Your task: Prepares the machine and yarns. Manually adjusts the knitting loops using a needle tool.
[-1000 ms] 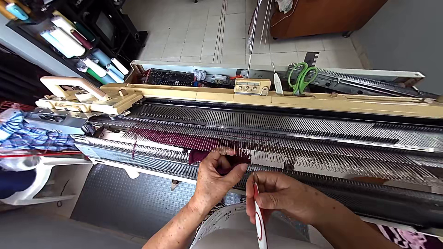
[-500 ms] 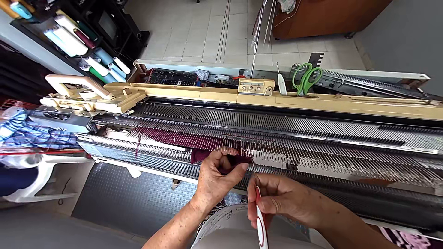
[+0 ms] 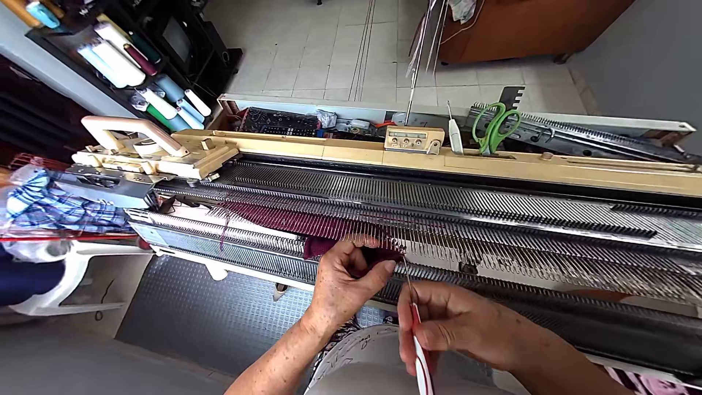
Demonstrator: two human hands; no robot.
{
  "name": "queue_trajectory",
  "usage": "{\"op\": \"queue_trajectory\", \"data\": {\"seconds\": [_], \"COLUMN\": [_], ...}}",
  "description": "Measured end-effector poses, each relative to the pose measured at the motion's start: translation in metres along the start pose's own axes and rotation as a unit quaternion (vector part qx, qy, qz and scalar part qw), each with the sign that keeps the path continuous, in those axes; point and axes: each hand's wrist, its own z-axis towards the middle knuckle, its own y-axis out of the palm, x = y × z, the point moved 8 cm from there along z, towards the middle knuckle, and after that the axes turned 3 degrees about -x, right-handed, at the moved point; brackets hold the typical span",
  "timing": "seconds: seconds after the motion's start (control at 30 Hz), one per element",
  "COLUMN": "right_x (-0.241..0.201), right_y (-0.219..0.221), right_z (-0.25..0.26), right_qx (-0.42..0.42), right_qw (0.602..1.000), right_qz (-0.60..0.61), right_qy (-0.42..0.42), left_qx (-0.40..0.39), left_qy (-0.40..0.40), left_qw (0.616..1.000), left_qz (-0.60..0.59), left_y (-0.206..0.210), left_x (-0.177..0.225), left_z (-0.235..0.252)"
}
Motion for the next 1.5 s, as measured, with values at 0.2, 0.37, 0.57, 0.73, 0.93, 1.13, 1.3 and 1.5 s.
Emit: {"op": "queue_trajectory", "data": {"seconds": [0.2, 0.37, 0.57, 0.73, 0.93, 1.13, 1.3, 1.5], "right_x": [-0.008, 0.008, 0.003, -0.004, -0.004, -0.001, -0.008, 0.007], "right_y": [0.024, -0.011, 0.002, 0.018, 0.013, 0.009, 0.028, -0.009], "right_z": [-0.021, 0.008, 0.004, -0.011, -0.007, 0.003, -0.012, 0.019], "right_qx": [-0.048, 0.020, 0.008, -0.018, -0.008, -0.004, -0.030, 0.018], "right_qw": [0.999, 0.999, 1.000, 1.000, 1.000, 1.000, 1.000, 0.999], "right_qz": [0.017, 0.017, 0.013, 0.009, -0.001, 0.009, 0.005, 0.017], "right_qy": [-0.006, 0.020, 0.004, -0.015, 0.004, -0.002, -0.001, 0.019], "left_qx": [0.010, -0.082, -0.037, -0.007, 0.007, 0.005, 0.021, 0.009], "left_qy": [0.056, -0.001, -0.028, -0.018, 0.000, -0.018, -0.003, -0.014], "left_qw": [0.996, 0.996, 0.998, 0.999, 1.000, 1.000, 1.000, 1.000], "left_qz": [0.070, -0.040, -0.032, -0.032, -0.012, -0.001, 0.005, 0.000], "left_y": [-0.002, -0.006, 0.002, 0.007, 0.003, -0.003, -0.001, -0.005], "left_x": [0.004, -0.025, -0.007, 0.004, 0.005, 0.003, 0.006, 0.003], "left_z": [-0.004, 0.009, 0.004, 0.001, -0.002, -0.001, -0.002, -0.001]}}
